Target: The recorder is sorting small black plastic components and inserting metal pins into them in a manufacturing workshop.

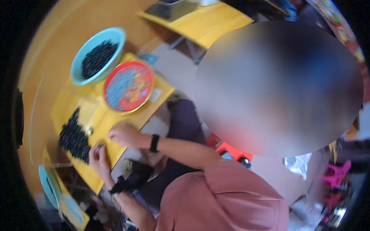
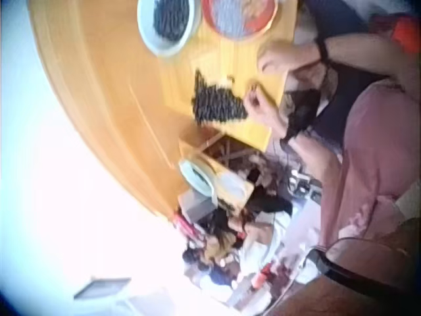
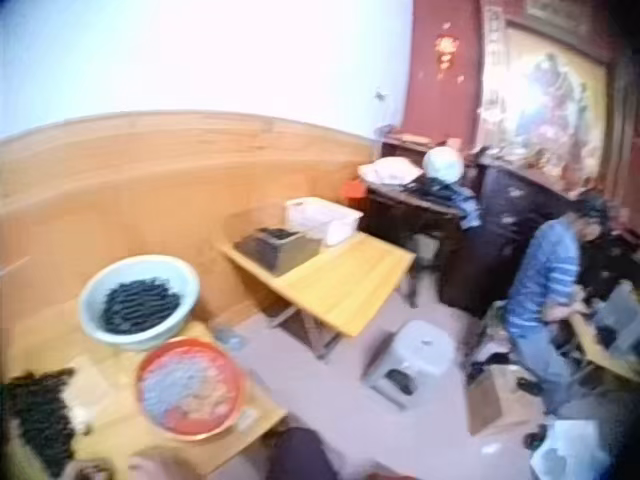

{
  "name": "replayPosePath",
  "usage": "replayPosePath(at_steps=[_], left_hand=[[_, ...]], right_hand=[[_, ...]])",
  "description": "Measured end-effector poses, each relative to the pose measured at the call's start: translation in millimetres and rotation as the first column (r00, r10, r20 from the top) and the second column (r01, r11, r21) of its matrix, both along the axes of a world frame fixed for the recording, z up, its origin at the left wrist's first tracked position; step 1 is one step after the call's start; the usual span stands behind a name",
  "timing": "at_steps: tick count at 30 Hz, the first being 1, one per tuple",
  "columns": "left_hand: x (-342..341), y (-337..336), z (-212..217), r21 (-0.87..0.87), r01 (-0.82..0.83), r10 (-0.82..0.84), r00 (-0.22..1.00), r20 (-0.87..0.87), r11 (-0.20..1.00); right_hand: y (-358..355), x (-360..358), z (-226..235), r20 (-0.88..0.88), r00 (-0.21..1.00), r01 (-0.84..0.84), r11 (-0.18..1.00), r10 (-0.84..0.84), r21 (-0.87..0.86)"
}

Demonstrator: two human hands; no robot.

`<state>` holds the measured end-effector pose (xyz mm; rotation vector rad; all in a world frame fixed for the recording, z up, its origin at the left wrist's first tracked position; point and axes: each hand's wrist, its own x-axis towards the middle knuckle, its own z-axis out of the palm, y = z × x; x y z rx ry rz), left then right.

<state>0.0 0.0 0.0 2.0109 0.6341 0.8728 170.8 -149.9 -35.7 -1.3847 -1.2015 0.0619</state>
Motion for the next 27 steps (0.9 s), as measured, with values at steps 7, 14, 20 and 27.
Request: replayPosePath(at_steps=[7,14,20,27], left_hand=[[-16.9,-121.3,-44.5,-0.191,-0.097,0.077,0.991,-0.108,0.977],[-19.6,-118.3,-37.3,-0.216,-0.04,0.023,0.996,-0.084,0.976],[-18.7,-116.3,-38.2,-0.2,-0.036,0.022,0.997,-0.068,0.979],[-17.6,-113.5,-33.4,-0.209,-0.04,0.023,0.996,-0.082,0.977]], right_hand=[[-92.5,-14.1,-12.7,-0.226,0.972,-0.146,0.929,0.069,-0.341],[-78.9,-25.3,8.5,-0.073,0.993,-0.113,0.909,0.092,-0.401],[-64.0,-30.5,15.8,0.191,0.97,-0.093,0.955,0.151,-0.282],[-55.8,-31.8,15.3,0.337,0.931,-0.074,0.976,0.142,-0.206]])
